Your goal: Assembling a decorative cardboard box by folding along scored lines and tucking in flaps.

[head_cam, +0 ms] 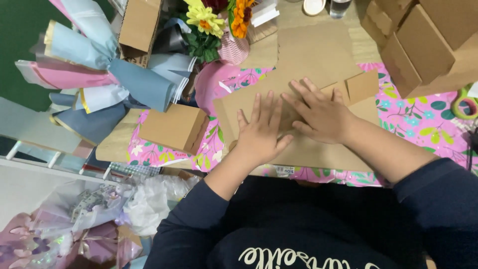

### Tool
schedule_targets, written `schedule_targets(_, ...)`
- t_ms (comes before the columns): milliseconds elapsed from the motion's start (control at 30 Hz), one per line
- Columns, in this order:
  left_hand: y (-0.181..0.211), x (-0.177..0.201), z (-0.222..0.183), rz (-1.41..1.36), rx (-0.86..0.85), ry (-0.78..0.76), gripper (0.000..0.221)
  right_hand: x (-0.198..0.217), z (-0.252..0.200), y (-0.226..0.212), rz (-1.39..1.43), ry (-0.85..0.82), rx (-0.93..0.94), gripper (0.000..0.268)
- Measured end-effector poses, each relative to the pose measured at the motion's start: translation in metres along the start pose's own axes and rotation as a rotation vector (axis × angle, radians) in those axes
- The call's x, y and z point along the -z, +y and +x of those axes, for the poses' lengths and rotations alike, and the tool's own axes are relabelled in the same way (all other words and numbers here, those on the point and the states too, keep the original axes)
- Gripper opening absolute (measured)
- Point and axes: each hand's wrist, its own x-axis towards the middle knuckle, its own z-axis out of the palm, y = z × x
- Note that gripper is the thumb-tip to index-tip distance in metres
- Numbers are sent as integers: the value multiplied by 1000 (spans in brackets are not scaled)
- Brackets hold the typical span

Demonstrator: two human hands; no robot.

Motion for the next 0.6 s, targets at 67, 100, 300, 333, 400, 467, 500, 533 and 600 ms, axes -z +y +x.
schedule_targets(67, -7, -11, 14, -51, -11, -36, 91, -3, 13, 6, -4, -48, 12, 71)
schedule_targets(100, -10, -17, 21, -100, -27, -74, 95, -5, 19, 8, -7, -95, 18, 70)
schedule_targets(300, -16, -30, 26, -179, -28, -65, 102, -20, 31, 18, 89, -171, -35, 70)
schedule_targets(333, -15, -27, 24, -184, -18, -69, 102, -20, 35, 20, 90, -179, -26, 70)
schedule_targets(400, -13, -22, 20, -120, -144, -8, 103, -23, 39, 23, 79, -191, -42, 65)
schedule_targets(467, -13, -22, 17, -50, -232, -4, 100, -18, 34, 17, 102, -180, -48, 64)
schedule_targets(500, -12, -22, 16, 21, -321, 9, 97, -15, 32, 15, 118, -164, -54, 65)
schedule_targets(533, -17, -31, 21, 19, -323, 7, 97, -19, 32, 16, 119, -166, -57, 65)
schedule_targets(600, -27, -49, 33, 64, -471, -24, 117, -26, 33, 20, 65, -141, -44, 65)
